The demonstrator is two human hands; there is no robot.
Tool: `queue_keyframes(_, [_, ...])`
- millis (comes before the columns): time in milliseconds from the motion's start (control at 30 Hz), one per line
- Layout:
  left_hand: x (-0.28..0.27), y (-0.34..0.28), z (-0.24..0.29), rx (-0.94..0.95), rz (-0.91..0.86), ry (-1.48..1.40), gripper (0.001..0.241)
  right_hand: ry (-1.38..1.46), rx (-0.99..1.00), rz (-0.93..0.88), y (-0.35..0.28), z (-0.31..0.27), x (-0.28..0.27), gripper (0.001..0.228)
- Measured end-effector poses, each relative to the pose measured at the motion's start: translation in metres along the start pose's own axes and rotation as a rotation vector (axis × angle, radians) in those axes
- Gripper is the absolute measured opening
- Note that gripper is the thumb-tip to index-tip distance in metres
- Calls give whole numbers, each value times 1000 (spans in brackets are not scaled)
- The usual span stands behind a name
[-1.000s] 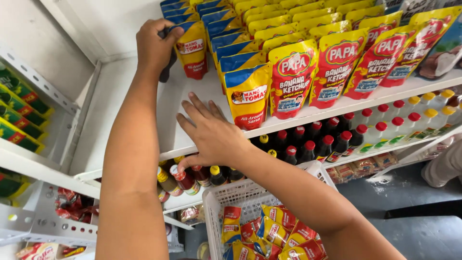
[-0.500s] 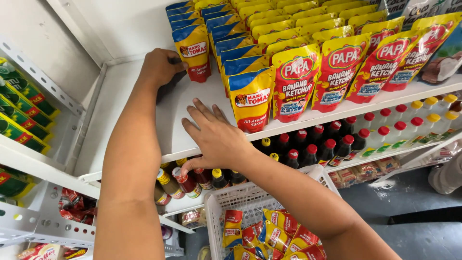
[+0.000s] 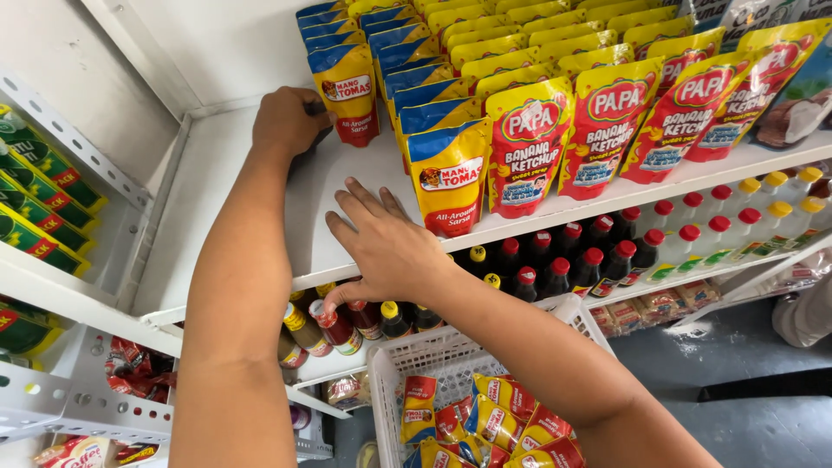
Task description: Wiping sauce packets with a cloth and arranging them neatly on a grocery store shelf.
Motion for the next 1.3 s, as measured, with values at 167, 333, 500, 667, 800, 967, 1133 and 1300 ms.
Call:
queue_keyframes(167, [-25, 11, -16, 143, 102, -48, 34, 3, -1, 15, -1, 2, 1, 105])
queue_keyframes(333, [-142, -58, 59, 585, 746, -215, 26, 139, -61, 87, -9, 2, 0, 84])
queue_keyframes(500, [-162, -187, 119, 488, 568, -385, 21, 385, -143, 201, -57, 4, -31, 49])
queue_keyframes(667, [-110, -309, 153, 362, 332, -455, 21, 384, -26, 227, -154, -7, -73, 33])
queue_keyframes(800, [-13, -370, 151, 213, -4, -550, 20, 350, 395, 83, -261, 28, -56, 29])
queue_keyframes(967, [145, -443, 118, 30, -525, -357, 25, 371, 643, -1, -359, 61, -22, 24])
queue_keyframes(1133, [319, -545, 23, -138, -845, -161, 75, 312, 753, -15, -389, 77, 1, 20])
queue_keyframes(1300, [343, -586, -1, -342, -890, -28, 72, 309, 822, -101, -392, 86, 11, 23])
Point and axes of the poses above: each hand's wrist, its own y-axis towards the middle knuckle, its own x-axis out of the palm, z = x × y, the point moved 5 cm from there along y, towards the middle knuckle, and after that the axes turned 15 degrees about z, right-handed, at the moved point
